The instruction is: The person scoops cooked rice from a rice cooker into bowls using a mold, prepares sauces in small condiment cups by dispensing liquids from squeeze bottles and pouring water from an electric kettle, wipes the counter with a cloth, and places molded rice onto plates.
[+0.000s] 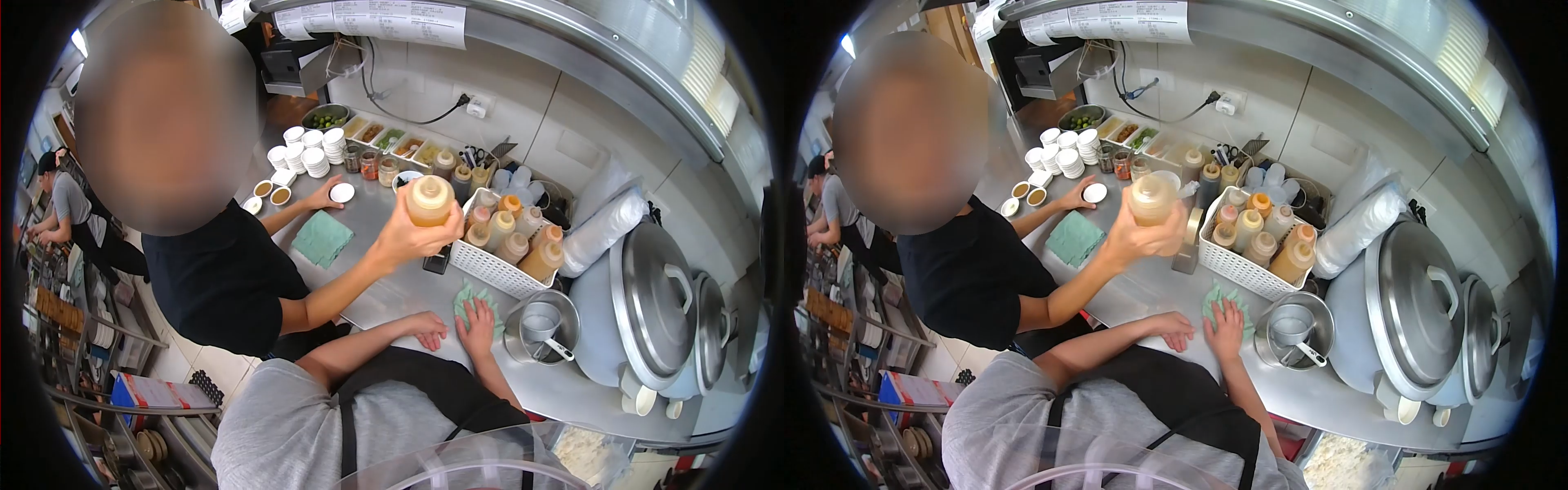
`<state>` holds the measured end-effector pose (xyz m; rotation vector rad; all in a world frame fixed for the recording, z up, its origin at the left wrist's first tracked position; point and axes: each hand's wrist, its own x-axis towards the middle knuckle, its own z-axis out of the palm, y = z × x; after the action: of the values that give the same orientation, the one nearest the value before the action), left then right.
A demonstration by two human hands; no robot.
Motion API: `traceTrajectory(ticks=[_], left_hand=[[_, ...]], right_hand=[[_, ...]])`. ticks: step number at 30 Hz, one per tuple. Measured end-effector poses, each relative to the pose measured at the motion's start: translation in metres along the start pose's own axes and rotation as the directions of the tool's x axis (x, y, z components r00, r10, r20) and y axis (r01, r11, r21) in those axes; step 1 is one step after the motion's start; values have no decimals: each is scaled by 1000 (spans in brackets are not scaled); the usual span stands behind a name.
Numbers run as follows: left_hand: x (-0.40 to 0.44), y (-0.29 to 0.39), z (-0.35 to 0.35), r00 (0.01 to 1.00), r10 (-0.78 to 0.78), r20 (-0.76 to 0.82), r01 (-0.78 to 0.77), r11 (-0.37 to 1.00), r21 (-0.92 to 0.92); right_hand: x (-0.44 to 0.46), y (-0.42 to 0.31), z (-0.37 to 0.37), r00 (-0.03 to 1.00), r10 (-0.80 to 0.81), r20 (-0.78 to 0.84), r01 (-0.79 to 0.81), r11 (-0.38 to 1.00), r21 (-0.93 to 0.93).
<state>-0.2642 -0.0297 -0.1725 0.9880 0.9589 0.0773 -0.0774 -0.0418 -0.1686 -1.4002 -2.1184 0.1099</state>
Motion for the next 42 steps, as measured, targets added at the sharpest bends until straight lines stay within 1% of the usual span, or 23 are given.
traceTrajectory(ticks=[2, 4, 5, 7, 8, 10, 11, 13, 16, 18, 20, 22, 24, 25, 27, 28, 31, 33, 34, 36, 37, 39, 42], left_hand=[[-4, 6, 7, 1000, 3, -14, -2, 999, 46], [-9, 7, 15, 987, 151, -50, -131, 949, 288], [-10, 3, 15, 988, 147, -50, -127, 950, 284], [-4, -2, 10, 985, 159, -67, -138, 960, 243], [21, -24, -5, 979, 205, 9, -204, 965, 163], [-1, -7, -7, 993, 112, -28, -112, 994, -9], [-6, 0, -14, 992, 127, -24, -127, 992, 10], [-12, 1, -17, 995, 77, 71, -60, 974, -220], [-2, -3, -21, 995, 45, 88, -29, 983, -180], [-3, 0, -21, 996, 41, 81, -27, 984, -178], [-4, -2, -18, 997, 57, 61, -47, 987, -153], [-8, 1, -17, 997, 46, 64, -36, 988, -150], [-10, 4, -18, 997, 52, 62, -42, 988, -146], [-10, 3, -17, 997, 49, 61, -40, 988, -151], [-8, 3, -16, 997, 59, 59, -48, 986, -159], [-7, 2, -16, 997, 62, 50, -54, 987, -152], [-3, -4, -17, 995, 86, 54, -76, 983, -165], [0, -9, -19, 993, 98, 68, -85, 981, -177], [-2, -6, -18, 994, 87, 64, -76, 983, -166], [-7, -1, -16, 995, 77, 59, -66, 985, -158], [-8, 0, -16, 996, 76, 52, -67, 985, -157], [-9, 1, -15, 996, 76, 44, -68, 985, -160], [-8, 1, -16, 995, 81, 58, -70, 983, -172]], right_hand=[[0, 1, 0, 1000, -3, -4, 3, 1000, -2], [1, -1, -2, 1000, -5, -5, 5, 1000, -2], [3, -2, -4, 1000, -1, 11, 1, 1000, -3], [-6, -4, -4, 1000, 6, 26, -6, 1000, -7], [-7, -2, -3, 1000, 3, 29, -3, 1000, -9], [2, -1, -3, 998, 27, 48, -26, 1000, -11], [4, -2, -4, 999, 30, 36, -30, 1000, -2], [5, -6, -8, 999, 37, 35, -38, 999, 3], [7, -13, -19, 998, 25, 52, -26, 999, 19], [27, -21, -39, 996, 72, -58, -49, 942, 331], [59, -39, -97, 982, 66, -174, -20, 966, 257], [84, -49, -144, 935, 171, -309, -135, 982, 135], [98, -36, -161, 908, 212, -362, -263, 960, -97], [98, -31, -161, 910, 207, -360, -257, 961, -98], [97, -19, -157, 933, 190, -307, -292, 897, -331], [95, -14, -155, 936, 182, -303, -283, 898, -336], [92, -4, -151, 945, 279, -169, -323, 868, -378], [94, -2, -152, 911, 265, -317, -358, 888, -287], [93, -3, -153, 912, 264, -313, -356, 890, -286], [93, -3, -155, 909, 335, -246, -410, 822, -395], [93, 0, -156, 910, 335, -243, -408, 823, -396], [93, 7, -156, 894, 306, -326, -403, 868, -290], [92, 8, -155, 909, 340, -242, -411, 831, -376]])
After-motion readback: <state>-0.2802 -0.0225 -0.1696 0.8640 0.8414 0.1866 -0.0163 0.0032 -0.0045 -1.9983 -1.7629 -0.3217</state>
